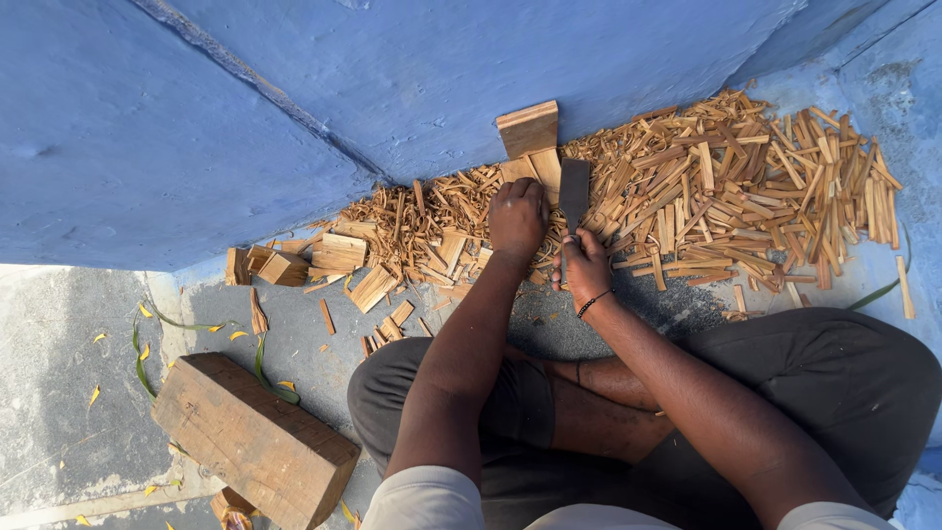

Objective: The person sits on the floor and uses a chisel to carve a small wooden block. They repeatedly scrape the surface of the wood to remove shavings, occasionally pausing to clear debris from the work area.

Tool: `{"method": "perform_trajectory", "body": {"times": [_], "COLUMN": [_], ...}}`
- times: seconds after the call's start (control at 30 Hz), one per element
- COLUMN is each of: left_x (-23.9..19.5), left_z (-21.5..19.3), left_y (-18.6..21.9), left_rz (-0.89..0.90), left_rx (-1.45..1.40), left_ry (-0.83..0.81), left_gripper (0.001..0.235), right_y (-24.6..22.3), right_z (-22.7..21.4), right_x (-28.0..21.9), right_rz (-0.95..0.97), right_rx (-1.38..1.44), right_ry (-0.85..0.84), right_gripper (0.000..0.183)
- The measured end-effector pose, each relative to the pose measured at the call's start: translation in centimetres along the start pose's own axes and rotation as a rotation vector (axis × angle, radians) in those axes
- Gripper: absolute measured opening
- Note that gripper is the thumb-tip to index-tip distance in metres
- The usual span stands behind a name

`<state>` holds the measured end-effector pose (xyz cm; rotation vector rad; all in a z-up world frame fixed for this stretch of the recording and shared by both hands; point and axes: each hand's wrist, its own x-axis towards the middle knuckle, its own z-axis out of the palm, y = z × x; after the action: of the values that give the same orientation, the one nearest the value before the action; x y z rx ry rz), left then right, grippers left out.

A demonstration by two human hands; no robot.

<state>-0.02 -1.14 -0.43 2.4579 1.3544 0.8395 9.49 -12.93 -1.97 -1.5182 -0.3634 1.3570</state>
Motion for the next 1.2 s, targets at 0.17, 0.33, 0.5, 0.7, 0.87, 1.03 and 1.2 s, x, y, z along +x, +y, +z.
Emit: {"method": "perform_trajectory", "body": {"times": [0.17, 0.33, 0.5, 0.7, 0.87, 1.03, 1.2], "left_x": [0.2, 0.3, -0.1, 0.1, 0.1, -0.6, -0.1], "left_z": [-0.9, -0.9, 0.1, -0.5, 0.3, 0.6, 0.6], "left_y": [0.5, -0.3, -0.4, 0.2, -0.8, -1.0, -0.9], "left_rz": [-0.001, 0.06, 0.053, 0.026, 0.049, 0.077, 0.06], "left_rx": [-0.03, -0.058, -0.099, -0.046, -0.032, -0.037, -0.015], "left_ry": [-0.045, 0.041, 0.069, 0.071, 0.063, 0.077, 0.069], "left_gripper": [0.021, 0.023, 0.013, 0.017, 0.014, 0.01, 0.012], "right_y": [0.8, 1.4, 1.0, 0.2, 1.0, 1.4, 0.9], "right_z": [0.0, 0.0, 0.1, 0.4, 0.4, 0.0, 0.1], "right_x": [0.8, 1.4, 0.9, 0.7, 1.2, 1.0, 0.7], "right_rz": [-0.006, -0.048, -0.036, -0.04, -0.057, -0.079, -0.072], "right_rx": [0.035, 0.084, 0.052, 0.017, 0.042, 0.045, 0.027], "right_ry": [0.012, 0.023, 0.03, -0.003, 0.028, -0.002, -0.002], "right_gripper": [0.027, 0.023, 0.025, 0.026, 0.023, 0.024, 0.026]}}
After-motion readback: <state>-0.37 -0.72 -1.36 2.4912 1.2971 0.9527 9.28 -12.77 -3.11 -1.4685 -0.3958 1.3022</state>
